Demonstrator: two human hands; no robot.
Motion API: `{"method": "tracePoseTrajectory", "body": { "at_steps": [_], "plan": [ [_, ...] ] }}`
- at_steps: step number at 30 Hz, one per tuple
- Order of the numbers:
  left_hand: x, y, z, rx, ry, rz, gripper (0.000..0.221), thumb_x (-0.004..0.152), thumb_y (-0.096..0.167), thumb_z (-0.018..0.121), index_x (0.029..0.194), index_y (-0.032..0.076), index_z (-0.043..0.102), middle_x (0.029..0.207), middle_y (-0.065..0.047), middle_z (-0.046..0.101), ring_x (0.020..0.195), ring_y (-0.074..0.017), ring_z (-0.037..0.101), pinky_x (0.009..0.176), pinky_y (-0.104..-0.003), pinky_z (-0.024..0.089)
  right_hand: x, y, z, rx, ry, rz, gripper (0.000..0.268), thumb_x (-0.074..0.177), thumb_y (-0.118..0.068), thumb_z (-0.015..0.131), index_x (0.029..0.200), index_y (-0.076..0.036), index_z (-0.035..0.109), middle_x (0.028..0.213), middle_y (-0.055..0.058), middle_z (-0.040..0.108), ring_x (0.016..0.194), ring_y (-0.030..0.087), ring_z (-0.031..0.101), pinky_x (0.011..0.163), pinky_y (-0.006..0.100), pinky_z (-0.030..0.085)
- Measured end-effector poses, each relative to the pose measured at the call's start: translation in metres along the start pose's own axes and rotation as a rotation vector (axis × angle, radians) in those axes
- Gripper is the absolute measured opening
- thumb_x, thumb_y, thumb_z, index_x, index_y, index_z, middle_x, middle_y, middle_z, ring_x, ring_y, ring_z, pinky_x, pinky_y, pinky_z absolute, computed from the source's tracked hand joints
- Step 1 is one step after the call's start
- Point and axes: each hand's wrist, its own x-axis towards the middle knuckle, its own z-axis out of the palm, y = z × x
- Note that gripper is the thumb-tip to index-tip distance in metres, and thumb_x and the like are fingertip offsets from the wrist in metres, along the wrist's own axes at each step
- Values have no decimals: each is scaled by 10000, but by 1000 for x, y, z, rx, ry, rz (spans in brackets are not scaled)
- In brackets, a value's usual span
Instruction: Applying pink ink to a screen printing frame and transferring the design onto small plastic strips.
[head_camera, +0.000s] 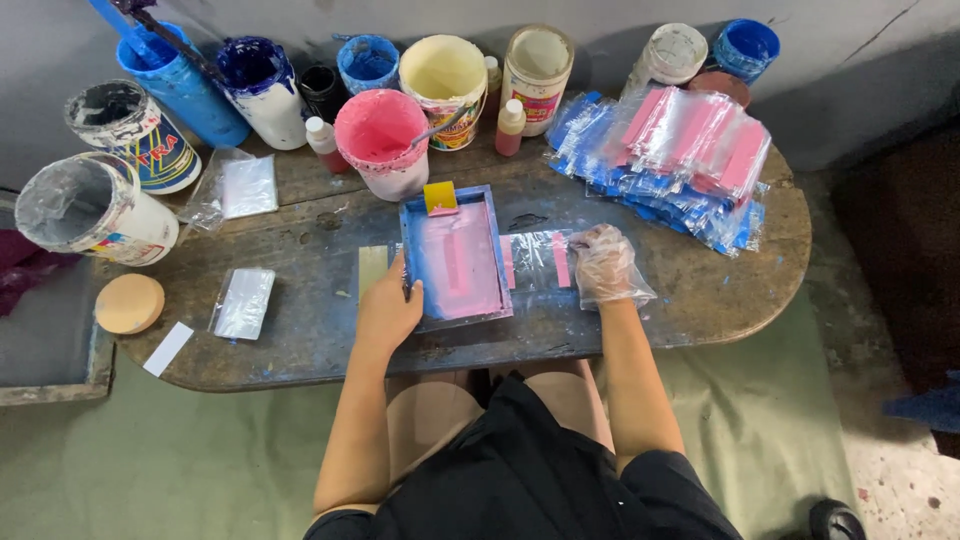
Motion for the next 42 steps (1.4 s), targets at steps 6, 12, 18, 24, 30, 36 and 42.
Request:
{"method": "tracePoseTrajectory", "body": {
  "at_steps": [6,12,18,24,30,36,42],
  "plan": [
    [3,-16,7,29,5,-11,607,994,251,534,1539,6,425,941,-240,749,801,-310,749,628,-368,602,-1,4,4,11,42,13,102,915,-374,683,921,-382,784,979,-29,663,965,235,664,849,372,575],
    [-4,3,2,-30,-28,-24,602,1004,241,528,1546,4,416,1108,-304,720,987,-389,736,739,-443,613,0,7,5,40,93,-11,55,894,-389,730,890,-369,781,940,-59,684,953,195,685,835,346,572],
    [-4,3,6,-55,-53,-5,611,1008,245,522,1558,7,401,1110,-336,707,993,-412,730,728,-458,610,-1,0,-2,49,116,-10,73,892,-378,754,885,-312,785,924,-25,703,939,225,697,828,364,577],
    [3,-8,14,-51,-43,20,611,1002,248,531,1547,-3,412,1032,-319,728,867,-373,750,632,-402,596,0,-4,-2,-7,99,29,74,874,-398,769,883,-326,784,936,-48,702,960,206,702,841,354,593],
    [7,-10,18,-91,-21,56,597,998,212,526,1532,-35,421,935,-323,731,742,-351,737,546,-363,559,2,-6,-5,-7,86,22,62,872,-387,780,885,-327,776,937,-46,703,973,205,704,847,360,594],
    [5,-9,18,-84,-28,36,613,995,238,524,1542,-16,414,1002,-323,728,779,-348,741,567,-369,563,2,-13,-12,-8,80,56,55,875,-391,771,883,-336,773,918,-46,702,970,209,710,852,360,597],
    [5,-14,20,-74,-28,29,627,994,264,533,1545,-11,412,1026,-320,727,803,-348,746,580,-375,568,2,-37,-44,37,110,110,70,880,-389,771,925,-336,774,919,-10,704,972,250,712,853,417,597]
  ]
}}
